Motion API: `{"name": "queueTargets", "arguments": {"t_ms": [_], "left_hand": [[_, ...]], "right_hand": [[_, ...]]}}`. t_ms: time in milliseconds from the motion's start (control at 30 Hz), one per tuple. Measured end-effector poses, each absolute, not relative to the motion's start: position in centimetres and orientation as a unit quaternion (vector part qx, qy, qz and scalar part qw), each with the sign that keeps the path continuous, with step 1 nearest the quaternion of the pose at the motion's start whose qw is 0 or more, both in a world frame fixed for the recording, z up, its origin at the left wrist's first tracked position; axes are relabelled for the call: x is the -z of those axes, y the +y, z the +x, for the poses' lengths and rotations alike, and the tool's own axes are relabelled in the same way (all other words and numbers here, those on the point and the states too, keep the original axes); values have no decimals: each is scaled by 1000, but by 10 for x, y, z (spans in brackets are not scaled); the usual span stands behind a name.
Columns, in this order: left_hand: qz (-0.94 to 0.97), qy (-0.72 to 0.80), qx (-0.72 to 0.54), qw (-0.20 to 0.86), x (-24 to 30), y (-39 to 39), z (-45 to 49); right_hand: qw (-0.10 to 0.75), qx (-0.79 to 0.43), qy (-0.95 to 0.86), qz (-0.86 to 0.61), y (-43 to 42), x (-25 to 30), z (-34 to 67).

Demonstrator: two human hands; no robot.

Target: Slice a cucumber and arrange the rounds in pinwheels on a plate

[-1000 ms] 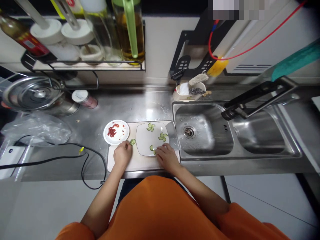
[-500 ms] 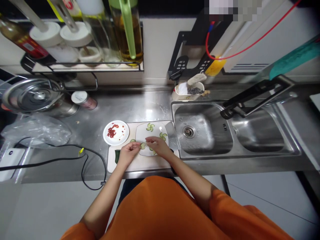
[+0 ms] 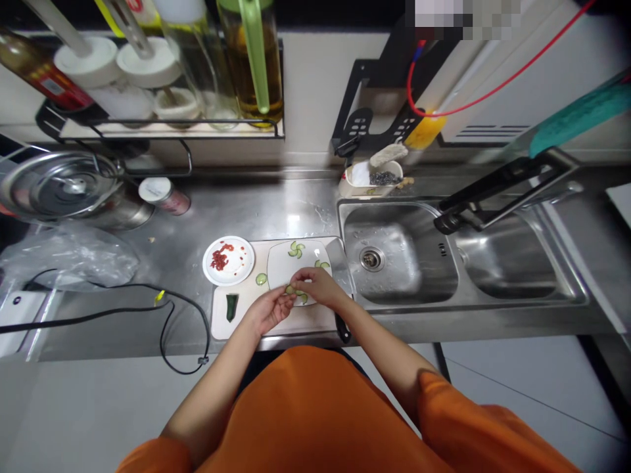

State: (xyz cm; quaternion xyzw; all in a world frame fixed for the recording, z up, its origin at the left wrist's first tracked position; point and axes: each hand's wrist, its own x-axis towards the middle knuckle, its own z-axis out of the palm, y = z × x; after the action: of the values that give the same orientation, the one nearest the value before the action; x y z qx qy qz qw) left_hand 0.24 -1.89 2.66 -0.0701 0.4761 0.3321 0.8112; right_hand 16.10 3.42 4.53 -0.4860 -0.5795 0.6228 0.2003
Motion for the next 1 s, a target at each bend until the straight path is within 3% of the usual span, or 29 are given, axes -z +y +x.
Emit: {"name": "queueTargets", "arguments": {"t_ms": [133, 300, 633, 1000], "left_hand": [[-51, 465, -366, 805, -26, -17, 2], [91, 595, -357, 714, -20, -19, 4], [463, 724, -189, 476, -12, -29, 20], [502, 726, -146, 447, -14, -29, 24]], "right_hand": [[181, -628, -582, -484, 37, -41, 166], [112, -605, -614, -494, 42, -30, 171], [-143, -336, -782, -504, 47, -34, 165], [-152, -300, -843, -419, 51, -32, 165]]}}
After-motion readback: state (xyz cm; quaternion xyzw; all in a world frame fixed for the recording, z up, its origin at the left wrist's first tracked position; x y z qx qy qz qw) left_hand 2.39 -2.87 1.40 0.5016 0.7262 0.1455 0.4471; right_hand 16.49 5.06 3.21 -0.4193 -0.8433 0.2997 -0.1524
